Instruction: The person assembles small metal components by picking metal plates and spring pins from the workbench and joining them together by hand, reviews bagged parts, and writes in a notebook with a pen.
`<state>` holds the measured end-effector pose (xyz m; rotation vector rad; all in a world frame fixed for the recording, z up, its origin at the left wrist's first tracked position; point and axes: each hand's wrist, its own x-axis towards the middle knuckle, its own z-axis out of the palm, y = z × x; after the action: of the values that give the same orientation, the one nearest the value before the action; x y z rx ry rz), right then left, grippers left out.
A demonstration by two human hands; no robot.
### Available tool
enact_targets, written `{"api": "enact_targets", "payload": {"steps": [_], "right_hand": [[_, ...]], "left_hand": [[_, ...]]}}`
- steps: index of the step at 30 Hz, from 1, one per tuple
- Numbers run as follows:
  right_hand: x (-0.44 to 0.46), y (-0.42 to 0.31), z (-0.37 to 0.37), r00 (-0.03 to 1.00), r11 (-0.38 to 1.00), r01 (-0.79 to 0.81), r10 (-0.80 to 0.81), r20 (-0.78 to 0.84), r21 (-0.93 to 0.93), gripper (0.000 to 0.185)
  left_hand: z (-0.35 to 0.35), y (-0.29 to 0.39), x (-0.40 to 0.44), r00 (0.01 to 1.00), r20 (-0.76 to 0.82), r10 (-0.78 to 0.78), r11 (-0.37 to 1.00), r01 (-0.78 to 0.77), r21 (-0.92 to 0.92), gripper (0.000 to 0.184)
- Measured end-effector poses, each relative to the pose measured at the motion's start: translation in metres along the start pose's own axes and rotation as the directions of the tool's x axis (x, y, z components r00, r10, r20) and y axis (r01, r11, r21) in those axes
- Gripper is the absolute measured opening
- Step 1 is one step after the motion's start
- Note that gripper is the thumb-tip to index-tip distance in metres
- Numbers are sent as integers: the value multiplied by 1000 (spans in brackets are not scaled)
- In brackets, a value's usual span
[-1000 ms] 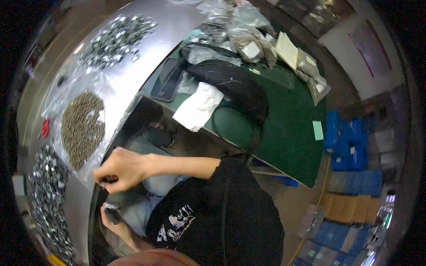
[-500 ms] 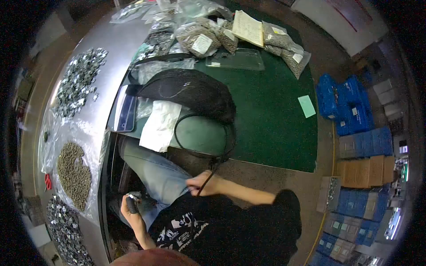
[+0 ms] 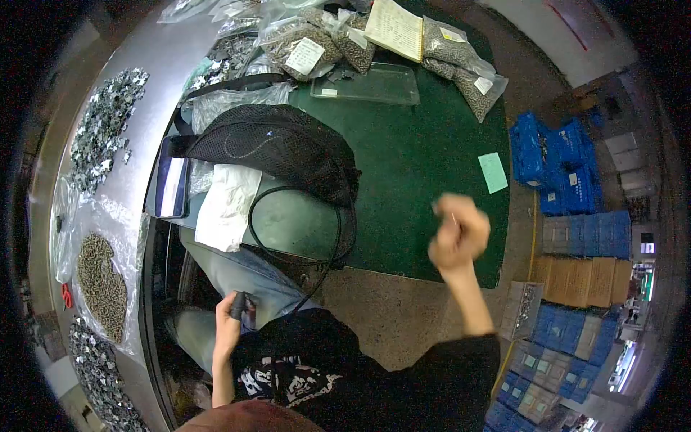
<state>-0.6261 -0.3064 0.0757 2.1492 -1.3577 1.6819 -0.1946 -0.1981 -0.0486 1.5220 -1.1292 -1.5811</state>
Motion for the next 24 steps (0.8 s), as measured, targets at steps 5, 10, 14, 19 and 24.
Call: {"api": "enact_targets", "payload": {"steps": [5,10,14,19,24], "right_hand": [[104,39,133,940,999,1,18,342,-55,12],[122,110,233,947,983,45,15,322,-178,8],[107,120,244,941,991,3,41,336,-130,14],[107,119,237,938,994,70,-37,346,-85,15],[104,121,239,941,983,121,-70,332,-136,20]], "left_hand": [[7,-10,1,1000,-13,-20,1000,20,-22,20],[6,-13,-1,984,-174,-37,999,34,-21,26],[6,-22,6,965,-260,-33,999,21,-49,35],[29,-28,34,959,-254,-124,982,82,-171,26],[36,-30,54,916,-299,-269,957,219,-191,18]]}}
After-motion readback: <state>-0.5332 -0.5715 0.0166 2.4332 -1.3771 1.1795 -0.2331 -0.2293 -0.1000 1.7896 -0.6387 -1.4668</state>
